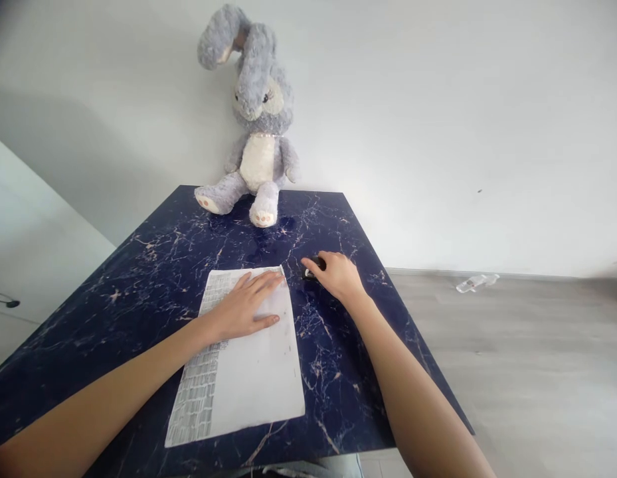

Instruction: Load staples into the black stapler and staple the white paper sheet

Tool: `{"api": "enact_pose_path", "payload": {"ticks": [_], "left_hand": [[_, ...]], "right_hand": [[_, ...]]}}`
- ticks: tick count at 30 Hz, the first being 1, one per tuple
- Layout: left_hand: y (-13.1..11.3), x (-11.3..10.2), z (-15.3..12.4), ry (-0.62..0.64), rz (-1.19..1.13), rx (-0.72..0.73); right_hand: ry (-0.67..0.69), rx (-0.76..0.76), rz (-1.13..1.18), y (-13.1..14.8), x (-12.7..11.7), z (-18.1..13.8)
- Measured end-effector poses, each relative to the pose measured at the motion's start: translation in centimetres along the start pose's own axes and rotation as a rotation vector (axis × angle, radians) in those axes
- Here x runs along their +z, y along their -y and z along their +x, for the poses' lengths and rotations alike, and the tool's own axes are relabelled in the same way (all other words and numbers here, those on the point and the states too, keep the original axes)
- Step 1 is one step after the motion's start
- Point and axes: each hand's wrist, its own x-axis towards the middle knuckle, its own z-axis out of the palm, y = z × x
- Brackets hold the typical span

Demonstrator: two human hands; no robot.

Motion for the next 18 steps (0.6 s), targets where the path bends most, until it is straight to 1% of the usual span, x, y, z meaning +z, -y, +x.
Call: {"api": "enact_pose_path", "payload": {"ticks": [2,4,6,7,9,10,11,12,13,14,16,18], "left_hand": [[0.3,-0.4,0.1,-0.134,-0.169,-0.053],[1.2,-0.9,0.2,-0.358,-0.347,-0.125],[2.5,-1.5,0.3,-0.597,-0.512,-0.200],[3.3,-1.8,0.3,-0.692,-0.605,-0.234],[5.0,-2.6,0.3,-0.815,-0.880,-0.271],[5.7,-3.0,0.3,-0.844,-1.058,-0.276],[6.4,-3.4,0.2,-0.858,-1.237,-0.275],[6.9,-3.7,0.1,-0.868,-1.401,-0.272],[7.3,-4.1,0.0,-0.875,-1.537,-0.271],[7.7,-4.4,-0.2,-0.886,-1.640,-0.272],[8.0,-4.9,-0.5,-0.915,-1.765,-0.278],[8.2,-5.0,-0.7,-0.909,-1.823,-0.282]], "right_hand": [[0.065,-0.029,-0.012,-0.4,-0.4,0.0],[0.100,-0.022,-0.063,-0.5,-0.9,-0.1],[0.068,0.024,-0.093,0.1,-1.4,-0.3],[0.035,0.038,-0.067,0.9,-1.6,-0.6],[-0.014,0.008,0.083,3.1,-1.7,-1.5],[-0.008,-0.039,0.189,4.6,-1.6,-2.1],[0.028,-0.087,0.272,6.2,-1.3,-2.8],[0.081,-0.132,0.333,7.8,-0.9,-3.5],[0.121,-0.163,0.348,9.3,-0.4,-4.1],[0.150,-0.205,0.315,10.7,0.1,-4.7],[0.175,-0.280,0.236,12.8,0.9,-5.4],[0.161,-0.314,0.184,13.7,1.3,-5.6]]}}
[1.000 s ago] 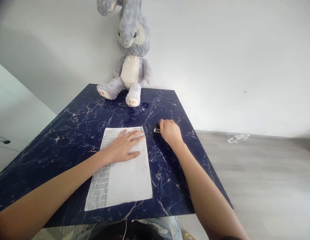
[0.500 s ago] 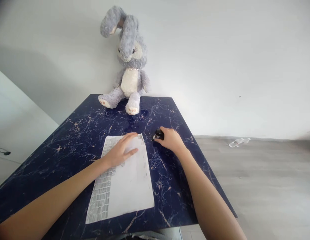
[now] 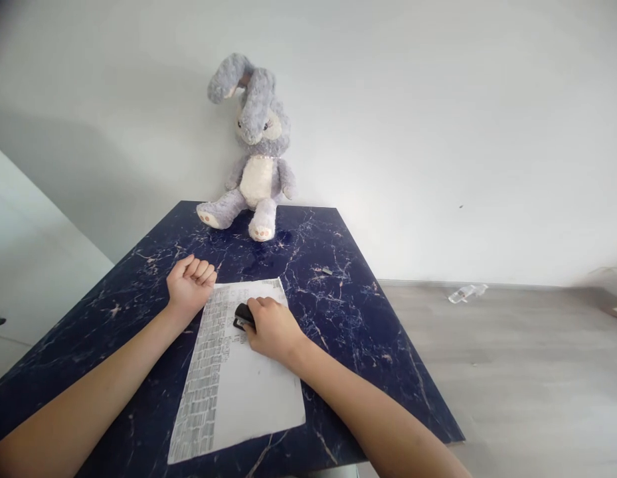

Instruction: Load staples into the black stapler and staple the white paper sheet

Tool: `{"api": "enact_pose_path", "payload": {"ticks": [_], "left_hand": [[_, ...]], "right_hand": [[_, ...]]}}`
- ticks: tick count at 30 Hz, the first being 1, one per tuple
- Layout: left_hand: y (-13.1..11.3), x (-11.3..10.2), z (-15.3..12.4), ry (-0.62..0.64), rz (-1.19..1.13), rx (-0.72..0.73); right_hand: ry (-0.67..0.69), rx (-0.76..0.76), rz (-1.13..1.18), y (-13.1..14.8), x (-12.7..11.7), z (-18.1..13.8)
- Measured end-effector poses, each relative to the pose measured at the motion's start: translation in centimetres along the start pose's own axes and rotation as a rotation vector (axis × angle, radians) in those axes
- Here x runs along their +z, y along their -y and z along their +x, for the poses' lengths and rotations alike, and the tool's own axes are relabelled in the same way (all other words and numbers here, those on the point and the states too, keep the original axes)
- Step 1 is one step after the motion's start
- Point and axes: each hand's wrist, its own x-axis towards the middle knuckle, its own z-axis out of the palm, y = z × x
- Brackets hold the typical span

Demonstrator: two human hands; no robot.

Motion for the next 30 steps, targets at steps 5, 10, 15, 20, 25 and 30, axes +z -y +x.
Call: {"api": "enact_pose_path", "payload": {"ticks": [5,10,15,20,25,30], "left_hand": [[0.3,-0.2,-0.1,0.062,-0.029,-0.056],[0.5,-0.1,0.0,0.095,-0.066,-0.062],[0.7,-0.1,0.0,0.105,-0.068,-0.081],[0.4,-0.1,-0.1,0.101,-0.089,-0.102],[-4.0,-2.8,1.4,0.081,-0.128,0.008],[-9.6,-8.5,2.2,0.042,-0.305,0.356]], "right_hand": [[0.004,0.128,-0.006,-2.2,-0.5,-1.2],[-0.033,0.308,0.027,-7.6,-2.5,-6.1],[-0.053,0.371,0.312,-13.2,-6.2,-9.1],[-0.224,0.229,0.243,-18.2,-6.2,-5.3],[0.091,0.115,-0.158,-20.4,0.1,-1.0],[0.089,0.118,-0.319,-19.1,3.7,1.5]]}}
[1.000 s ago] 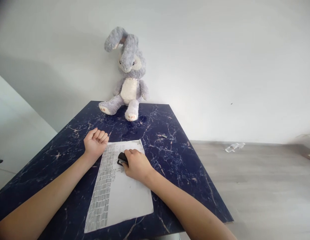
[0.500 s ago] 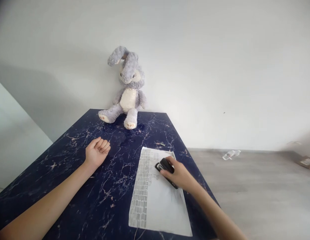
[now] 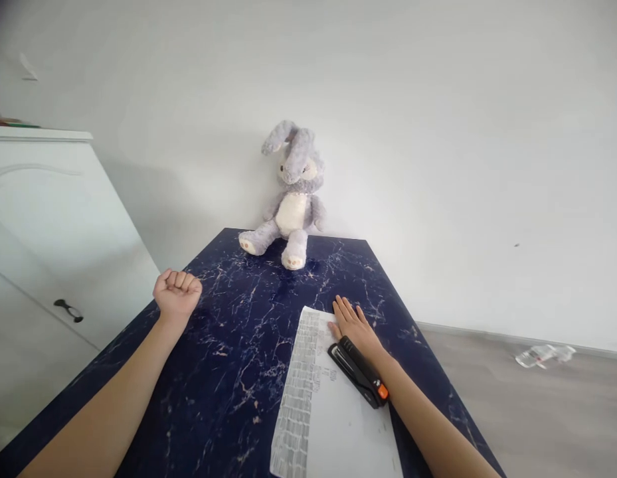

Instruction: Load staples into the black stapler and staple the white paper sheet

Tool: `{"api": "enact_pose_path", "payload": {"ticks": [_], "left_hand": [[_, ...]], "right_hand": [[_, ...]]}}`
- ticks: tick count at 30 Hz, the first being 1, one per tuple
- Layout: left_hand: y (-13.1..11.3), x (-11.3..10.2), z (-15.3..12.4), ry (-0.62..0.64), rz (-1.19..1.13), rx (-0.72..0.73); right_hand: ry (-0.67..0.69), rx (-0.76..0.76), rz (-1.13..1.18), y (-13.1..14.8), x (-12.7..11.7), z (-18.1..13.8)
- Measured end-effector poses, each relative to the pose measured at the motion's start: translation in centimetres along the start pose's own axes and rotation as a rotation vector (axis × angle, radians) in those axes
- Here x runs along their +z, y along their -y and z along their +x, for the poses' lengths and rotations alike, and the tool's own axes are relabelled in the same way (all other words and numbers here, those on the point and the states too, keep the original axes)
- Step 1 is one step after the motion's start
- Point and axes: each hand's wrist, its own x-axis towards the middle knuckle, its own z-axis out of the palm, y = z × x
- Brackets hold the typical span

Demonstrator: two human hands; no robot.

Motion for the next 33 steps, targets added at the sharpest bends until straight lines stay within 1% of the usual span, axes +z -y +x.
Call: {"api": "enact_pose_path", "payload": {"ticks": [1,3,7,10,13,15,17,19,20,21,24,25,27,29,33], "left_hand": [[-0.7,-0.6,0.2,0.000,-0.029,0.052],[-1.3,-1.3,0.4,0.004,-0.059,0.088],[-0.9,-1.6,0.3,0.022,-0.045,0.020],[-0.8,-1.6,0.4,0.026,-0.045,0.017],[-1.0,-1.7,0.4,0.028,-0.053,0.031],[-1.1,-1.7,0.4,0.025,-0.052,0.031],[-1.1,-1.7,0.3,0.019,-0.045,0.023],[-1.1,-1.7,0.2,0.013,-0.037,0.016],[-1.0,-1.7,0.1,0.012,-0.032,0.012],[-0.8,-1.7,0.1,0.010,-0.027,0.008],[-0.5,-1.5,0.1,0.004,-0.012,-0.012],[-0.3,-1.4,0.1,0.001,-0.005,-0.024],[-0.1,-1.1,-0.1,-0.002,0.008,-0.052],[0.1,-0.9,-0.4,-0.005,0.020,-0.082],[0.8,-0.4,-0.9,-0.009,0.049,-0.165]], "right_hand": [[-0.003,0.008,-0.007,1.0,0.0,0.6],[-0.006,0.016,-0.003,3.8,-0.4,2.0],[0.028,-0.014,0.059,10.6,-1.4,5.9],[0.051,-0.116,0.136,15.6,-1.9,9.2],[0.100,-0.236,0.203,20.0,-2.1,12.0],[0.108,-0.311,0.230,22.2,-2.1,13.4],[0.066,-0.374,0.240,23.7,-1.9,14.4],[-0.015,-0.461,0.242,24.3,-1.6,14.8],[-0.034,-0.520,0.250,24.3,-1.3,14.9],[-0.026,-0.582,0.263,24.2,-1.1,15.0],[0.094,-0.713,0.325,23.5,-0.4,14.4],[0.121,-0.723,0.340,23.2,-0.3,14.1],[0.132,-0.706,0.353,22.2,-0.3,13.0],[0.135,-0.676,0.360,20.5,-0.5,11.5],[0.110,-0.618,0.369,14.8,-0.8,8.2]]}}
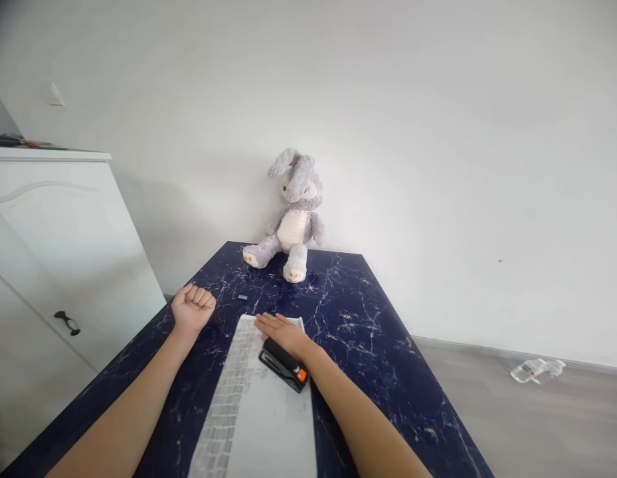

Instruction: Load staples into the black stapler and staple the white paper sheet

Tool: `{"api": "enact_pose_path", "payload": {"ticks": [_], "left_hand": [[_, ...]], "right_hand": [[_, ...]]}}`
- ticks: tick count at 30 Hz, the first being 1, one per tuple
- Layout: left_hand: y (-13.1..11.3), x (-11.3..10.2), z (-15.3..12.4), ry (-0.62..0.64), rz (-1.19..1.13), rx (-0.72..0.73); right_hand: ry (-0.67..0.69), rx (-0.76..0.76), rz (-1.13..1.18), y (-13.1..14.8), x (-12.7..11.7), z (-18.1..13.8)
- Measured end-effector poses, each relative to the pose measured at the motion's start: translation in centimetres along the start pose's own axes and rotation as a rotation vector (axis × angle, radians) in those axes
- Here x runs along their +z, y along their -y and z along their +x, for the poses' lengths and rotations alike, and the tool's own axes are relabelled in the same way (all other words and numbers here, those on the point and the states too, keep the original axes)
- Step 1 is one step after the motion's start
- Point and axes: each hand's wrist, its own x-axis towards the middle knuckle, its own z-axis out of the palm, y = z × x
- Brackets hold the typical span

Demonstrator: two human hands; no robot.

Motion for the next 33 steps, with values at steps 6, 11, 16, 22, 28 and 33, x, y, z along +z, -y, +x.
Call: {"api": "enact_pose_path", "payload": {"ticks": [6,11,16,22,28,33], "left_hand": [[2.4,2.0,-0.5,0.079,0.151,-0.251],[7.8,4.3,-2.9,0.137,0.548,-0.378],[13.7,4.2,-5.8,0.068,0.999,-0.316],[14.5,3.9,-6.0,0.152,1.348,-0.126],[14.4,3.9,-5.6,0.163,1.327,-0.138],[14.3,4.2,-5.7,0.087,1.175,-0.120]], "right_hand": [[-0.027,0.088,0.025,-2.3,-1.4,-5.0],[-0.373,0.200,0.209,1.1,-4.8,-7.0],[-0.153,0.158,0.258,5.1,-7.7,-11.3],[-0.207,0.146,0.258,6.6,-6.7,-11.9],[-0.098,0.108,0.753,4.2,-7.5,-12.4],[0.049,0.087,1.127,1.6,-7.6,-14.3]]}}
